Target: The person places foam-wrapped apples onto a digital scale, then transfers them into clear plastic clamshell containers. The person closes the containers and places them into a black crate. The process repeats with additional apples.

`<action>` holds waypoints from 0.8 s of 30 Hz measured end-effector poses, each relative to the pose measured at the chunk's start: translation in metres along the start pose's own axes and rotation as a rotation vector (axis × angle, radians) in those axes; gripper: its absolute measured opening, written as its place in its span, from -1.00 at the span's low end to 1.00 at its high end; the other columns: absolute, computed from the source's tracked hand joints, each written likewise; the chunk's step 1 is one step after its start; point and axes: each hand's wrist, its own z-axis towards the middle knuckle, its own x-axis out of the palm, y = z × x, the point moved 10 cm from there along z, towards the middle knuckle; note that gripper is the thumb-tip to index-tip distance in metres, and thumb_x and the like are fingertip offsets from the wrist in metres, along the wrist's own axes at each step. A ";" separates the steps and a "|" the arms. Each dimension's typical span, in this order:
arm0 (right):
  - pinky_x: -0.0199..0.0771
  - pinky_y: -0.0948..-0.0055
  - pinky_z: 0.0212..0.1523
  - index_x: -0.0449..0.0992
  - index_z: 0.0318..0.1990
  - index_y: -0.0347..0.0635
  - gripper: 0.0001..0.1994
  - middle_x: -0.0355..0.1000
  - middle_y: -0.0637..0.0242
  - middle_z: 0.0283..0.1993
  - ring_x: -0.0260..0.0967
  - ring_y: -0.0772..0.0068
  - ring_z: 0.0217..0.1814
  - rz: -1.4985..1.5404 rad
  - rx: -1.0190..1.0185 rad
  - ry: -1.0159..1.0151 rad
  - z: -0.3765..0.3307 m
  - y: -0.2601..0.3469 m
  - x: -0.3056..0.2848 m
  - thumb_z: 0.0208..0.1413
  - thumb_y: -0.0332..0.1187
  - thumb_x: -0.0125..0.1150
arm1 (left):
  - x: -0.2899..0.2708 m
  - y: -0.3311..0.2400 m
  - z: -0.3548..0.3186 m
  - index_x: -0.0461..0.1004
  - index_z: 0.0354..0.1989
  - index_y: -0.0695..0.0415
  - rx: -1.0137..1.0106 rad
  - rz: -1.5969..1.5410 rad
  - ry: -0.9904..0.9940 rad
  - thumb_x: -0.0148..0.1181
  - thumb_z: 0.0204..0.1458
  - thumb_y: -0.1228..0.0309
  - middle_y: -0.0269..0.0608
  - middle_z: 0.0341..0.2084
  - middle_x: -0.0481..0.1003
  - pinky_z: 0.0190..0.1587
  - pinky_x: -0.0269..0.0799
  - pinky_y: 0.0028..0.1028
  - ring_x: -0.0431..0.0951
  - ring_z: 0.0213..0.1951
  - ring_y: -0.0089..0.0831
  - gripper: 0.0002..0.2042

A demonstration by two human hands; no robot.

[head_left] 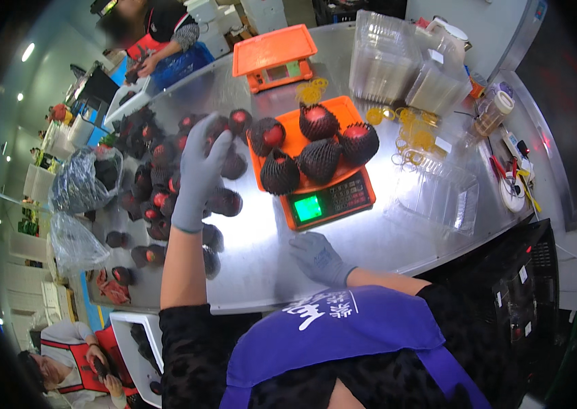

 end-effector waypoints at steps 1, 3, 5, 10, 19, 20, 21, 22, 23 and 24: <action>0.35 0.02 0.30 0.52 0.01 -0.13 -0.63 0.46 0.17 0.14 0.40 0.04 0.20 -0.018 -0.002 -0.045 -0.005 -0.004 0.004 0.01 -0.32 0.30 | -0.005 0.020 -0.027 0.43 0.28 0.27 -0.094 -0.018 -0.018 0.25 0.27 0.28 -0.02 0.13 0.52 0.21 0.44 -0.34 0.54 0.16 -0.29 -0.53; 0.33 0.02 0.30 0.52 0.00 -0.12 -0.65 0.44 0.17 0.16 0.37 0.04 0.24 0.002 0.003 0.020 -0.004 -0.003 0.009 0.01 -0.33 0.30 | -0.009 0.056 -0.097 0.44 0.26 0.30 -0.316 -0.155 0.010 0.19 0.31 0.34 -0.09 0.04 0.57 0.05 0.52 -0.41 0.60 0.00 -0.39 -0.59; 0.33 0.02 0.28 0.52 -0.01 -0.12 -0.66 0.44 0.17 0.16 0.36 0.04 0.24 -0.007 -0.011 0.025 -0.003 0.004 0.006 0.01 -0.34 0.29 | -0.002 0.102 -0.171 0.47 0.20 0.31 -0.571 -0.217 0.078 0.14 0.34 0.35 -0.17 -0.06 0.60 -0.11 0.56 -0.49 0.63 -0.13 -0.46 -0.64; 0.33 0.02 0.29 0.52 -0.02 -0.11 -0.68 0.45 0.18 0.16 0.36 0.04 0.26 0.002 -0.016 -0.006 -0.003 -0.001 0.004 0.01 -0.37 0.29 | 0.026 0.154 -0.286 0.52 0.10 0.27 -0.995 -0.428 0.011 0.17 0.32 0.29 -0.26 -0.21 0.58 -0.36 0.49 -0.61 0.55 -0.38 -0.62 -0.68; 0.36 -0.03 0.24 0.52 -0.06 -0.15 -0.71 0.47 0.15 0.13 0.39 -0.02 0.21 0.001 0.012 -0.026 0.001 0.001 -0.002 0.02 -0.41 0.29 | 0.034 0.184 -0.312 0.36 0.10 0.26 -1.210 -0.932 -0.117 0.00 0.37 0.25 -0.15 -0.34 0.51 -0.28 0.68 -0.15 0.54 -0.45 -0.40 -0.68; 0.33 -0.03 0.28 0.52 -0.04 -0.14 -0.70 0.46 0.16 0.15 0.37 -0.01 0.24 -0.005 0.021 -0.004 0.001 -0.001 0.001 0.03 -0.39 0.29 | 0.033 0.183 -0.309 0.36 0.11 0.26 -1.222 -0.910 -0.118 0.01 0.36 0.24 -0.09 -0.32 0.53 -0.25 0.69 -0.12 0.58 -0.40 -0.32 -0.66; 0.30 -0.03 0.31 0.52 -0.01 -0.12 -0.69 0.45 0.16 0.17 0.36 0.00 0.28 -0.011 0.029 0.018 0.000 -0.003 0.004 0.04 -0.37 0.28 | 0.032 0.183 -0.309 0.36 0.11 0.27 -1.234 -0.889 -0.120 0.03 0.36 0.22 -0.04 -0.30 0.55 -0.23 0.69 -0.08 0.62 -0.36 -0.25 -0.65; 0.27 -0.02 0.35 0.52 0.01 -0.11 -0.67 0.44 0.17 0.19 0.34 0.01 0.31 -0.017 0.034 0.040 -0.001 -0.003 0.007 0.06 -0.35 0.28 | 0.031 0.184 -0.309 0.35 0.11 0.27 -1.244 -0.868 -0.125 0.04 0.35 0.21 0.01 -0.27 0.56 -0.21 0.70 -0.05 0.66 -0.32 -0.17 -0.63; 0.25 -0.04 0.36 0.51 0.03 -0.11 -0.67 0.44 0.15 0.20 0.33 0.01 0.32 -0.033 0.013 0.055 -0.001 0.000 0.010 0.08 -0.35 0.27 | 0.028 0.186 -0.316 0.35 0.11 0.27 -1.249 -0.865 -0.133 0.05 0.33 0.19 0.03 -0.26 0.57 -0.22 0.70 -0.03 0.66 -0.30 -0.13 -0.62; 0.24 -0.04 0.36 0.51 0.04 -0.11 -0.66 0.44 0.15 0.20 0.33 0.00 0.32 -0.025 0.006 0.051 0.000 0.003 0.012 0.09 -0.34 0.27 | 0.026 0.191 -0.324 0.35 0.11 0.26 -1.246 -0.864 -0.143 0.07 0.32 0.17 0.04 -0.25 0.57 -0.22 0.70 -0.01 0.67 -0.29 -0.10 -0.60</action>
